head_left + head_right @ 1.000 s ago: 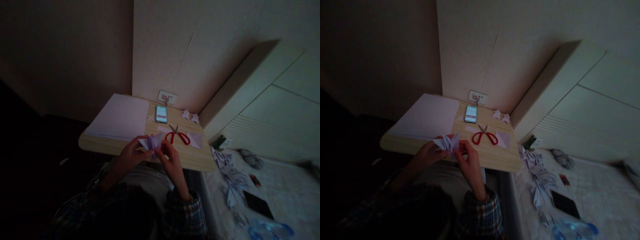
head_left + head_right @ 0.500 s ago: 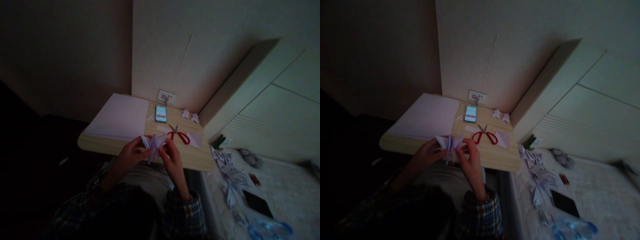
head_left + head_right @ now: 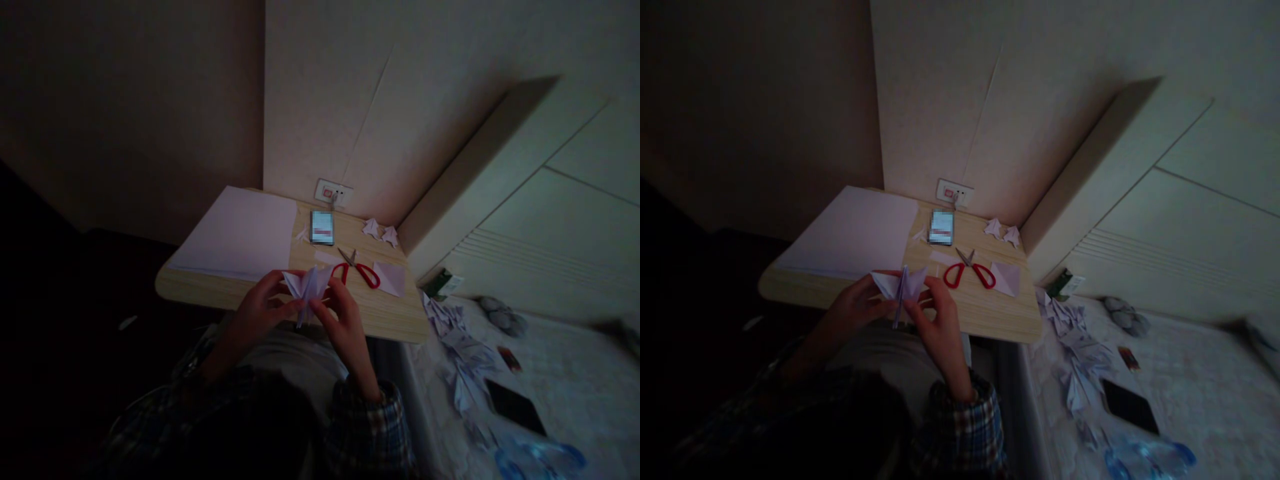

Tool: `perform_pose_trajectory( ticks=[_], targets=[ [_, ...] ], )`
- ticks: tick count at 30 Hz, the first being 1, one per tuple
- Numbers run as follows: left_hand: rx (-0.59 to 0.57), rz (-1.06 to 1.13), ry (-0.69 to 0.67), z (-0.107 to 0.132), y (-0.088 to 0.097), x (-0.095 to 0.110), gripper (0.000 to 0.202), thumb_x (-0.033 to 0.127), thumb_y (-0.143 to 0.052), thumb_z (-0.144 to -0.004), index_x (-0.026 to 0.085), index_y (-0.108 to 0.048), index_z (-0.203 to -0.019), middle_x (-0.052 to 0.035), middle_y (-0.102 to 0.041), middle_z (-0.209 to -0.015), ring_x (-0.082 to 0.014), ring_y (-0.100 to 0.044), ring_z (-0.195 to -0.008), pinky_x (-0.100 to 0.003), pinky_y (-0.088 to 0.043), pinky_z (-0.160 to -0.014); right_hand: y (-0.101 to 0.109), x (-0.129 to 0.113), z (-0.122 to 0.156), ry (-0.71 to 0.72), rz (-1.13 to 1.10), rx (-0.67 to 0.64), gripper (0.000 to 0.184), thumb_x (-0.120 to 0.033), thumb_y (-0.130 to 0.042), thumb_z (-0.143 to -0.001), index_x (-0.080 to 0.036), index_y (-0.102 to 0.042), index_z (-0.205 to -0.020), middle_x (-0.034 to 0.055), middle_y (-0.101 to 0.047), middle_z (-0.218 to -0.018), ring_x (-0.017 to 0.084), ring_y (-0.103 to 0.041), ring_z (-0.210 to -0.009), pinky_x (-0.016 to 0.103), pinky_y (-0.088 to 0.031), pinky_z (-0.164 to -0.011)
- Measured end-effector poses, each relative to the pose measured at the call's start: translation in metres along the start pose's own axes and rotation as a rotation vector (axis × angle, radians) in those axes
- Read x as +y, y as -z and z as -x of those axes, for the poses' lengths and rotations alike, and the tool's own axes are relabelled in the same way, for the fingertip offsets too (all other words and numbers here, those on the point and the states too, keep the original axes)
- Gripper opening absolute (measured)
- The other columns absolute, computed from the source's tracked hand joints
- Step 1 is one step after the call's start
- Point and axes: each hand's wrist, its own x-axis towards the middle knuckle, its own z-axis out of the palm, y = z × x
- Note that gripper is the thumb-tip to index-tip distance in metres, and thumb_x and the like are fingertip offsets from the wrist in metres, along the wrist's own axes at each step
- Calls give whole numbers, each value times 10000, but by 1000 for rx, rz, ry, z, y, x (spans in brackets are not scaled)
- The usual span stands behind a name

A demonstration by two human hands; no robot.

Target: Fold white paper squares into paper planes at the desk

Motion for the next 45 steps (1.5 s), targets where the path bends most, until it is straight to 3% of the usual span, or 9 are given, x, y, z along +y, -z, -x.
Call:
perform_pose_trajectory(
  ticks=[12, 23, 38, 45],
  targets=[
    [-20, 6, 9, 2, -1, 0, 475, 418, -760, -627, 178, -620, -1013, -93, -703, -1075, -245, -679, -895, -326, -550, -728, 0, -1, 2, -19, -7, -65, 300, -248, -615, -803, -236, -563, -1098, 47, -642, -1052, 163, -609, -851, 283, -517, -710],
    [27, -5, 22, 1, 2, 5, 494, 446, -761, -611, 171, -631, -1000, -92, -714, -1000, -267, -680, -901, -311, -565, -664, 4, 2, 2, -65, -30, 22, 241, -267, -557, -832, -218, -577, -1067, 22, -643, -832, 157, -592, -735, 291, -505, -674],
    [10, -9, 0, 0, 1, 0, 451, 375, -746, -638, 184, -606, -1022, -94, -680, -1088, -239, -661, -903, -296, -545, -661, 3, 0, 2, -61, -34, 8, 238, -256, -581, -822, -231, -576, -1058, 23, -652, -843, 169, -614, -764, 311, -518, -718],
    [26, -149, -45, 3, -2, 7, 425, 309, -725, -645, 199, -594, -1034, -84, -612, -1165, -194, -612, -893, -243, -512, -608, 2, -2, 4, -34, -24, -34, 270, -303, -582, -838, -215, -578, -1094, 28, -642, -857, 167, -603, -782, 298, -508, -713]
  ],
)
